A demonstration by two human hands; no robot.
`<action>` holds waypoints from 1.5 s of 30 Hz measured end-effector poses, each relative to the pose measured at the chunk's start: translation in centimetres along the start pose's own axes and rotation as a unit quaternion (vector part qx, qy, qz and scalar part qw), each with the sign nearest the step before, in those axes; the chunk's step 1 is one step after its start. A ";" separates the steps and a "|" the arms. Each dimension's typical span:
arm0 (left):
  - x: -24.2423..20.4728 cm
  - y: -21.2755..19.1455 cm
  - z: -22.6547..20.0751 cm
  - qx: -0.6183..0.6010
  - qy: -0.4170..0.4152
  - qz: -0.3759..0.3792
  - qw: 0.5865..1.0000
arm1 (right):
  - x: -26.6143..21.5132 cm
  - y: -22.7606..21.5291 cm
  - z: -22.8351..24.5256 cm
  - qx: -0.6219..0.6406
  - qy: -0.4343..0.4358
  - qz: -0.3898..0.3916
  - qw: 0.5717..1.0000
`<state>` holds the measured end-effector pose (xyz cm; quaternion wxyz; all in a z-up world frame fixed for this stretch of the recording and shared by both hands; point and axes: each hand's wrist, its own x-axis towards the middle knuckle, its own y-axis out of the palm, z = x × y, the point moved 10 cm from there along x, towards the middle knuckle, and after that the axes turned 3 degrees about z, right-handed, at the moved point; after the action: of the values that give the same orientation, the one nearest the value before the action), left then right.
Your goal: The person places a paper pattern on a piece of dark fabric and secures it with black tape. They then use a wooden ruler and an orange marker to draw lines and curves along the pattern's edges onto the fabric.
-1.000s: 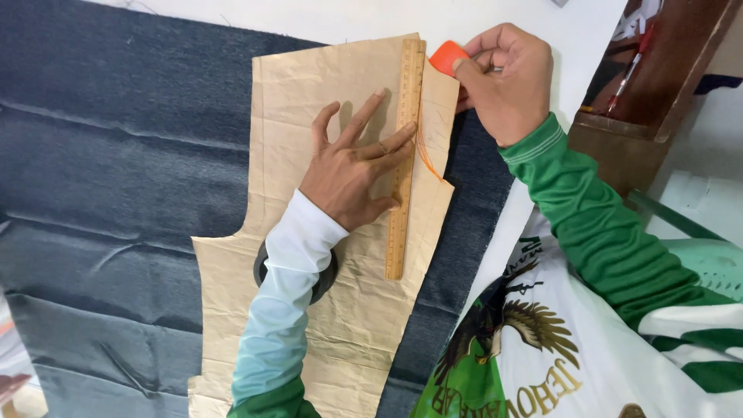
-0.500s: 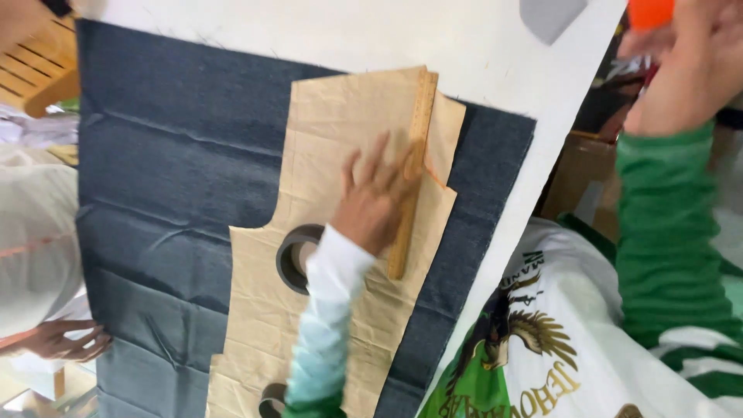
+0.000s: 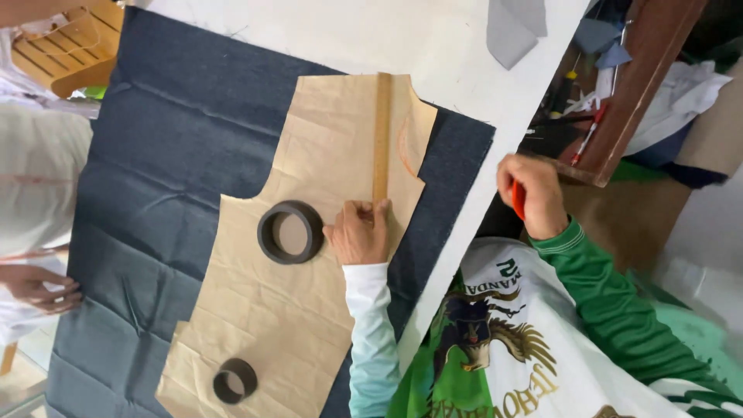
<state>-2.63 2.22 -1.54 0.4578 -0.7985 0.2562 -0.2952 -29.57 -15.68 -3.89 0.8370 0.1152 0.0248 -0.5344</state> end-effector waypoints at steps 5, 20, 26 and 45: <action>-2.8 0.9 -2.2 -0.255 -0.116 0.042 0.959 | -4.9 5.5 2.0 -0.179 0.023 0.127 0.975; -12.7 -5.9 0.0 -0.514 -0.139 -0.089 0.842 | -7.9 9.9 2.1 -0.114 0.051 0.304 0.944; -9.5 -6.6 -2.8 -0.446 -0.111 -0.115 0.881 | 3.1 6.5 3.3 -0.204 0.040 0.273 0.939; 8.3 2.6 -4.8 0.055 -0.124 -0.072 0.988 | 17.0 3.7 3.8 -0.200 0.044 0.277 0.939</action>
<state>-0.62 -7.38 0.10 0.5067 -0.8190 0.1228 -0.2396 -19.25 -30.15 -2.37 0.9555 -0.0289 0.1358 -0.2602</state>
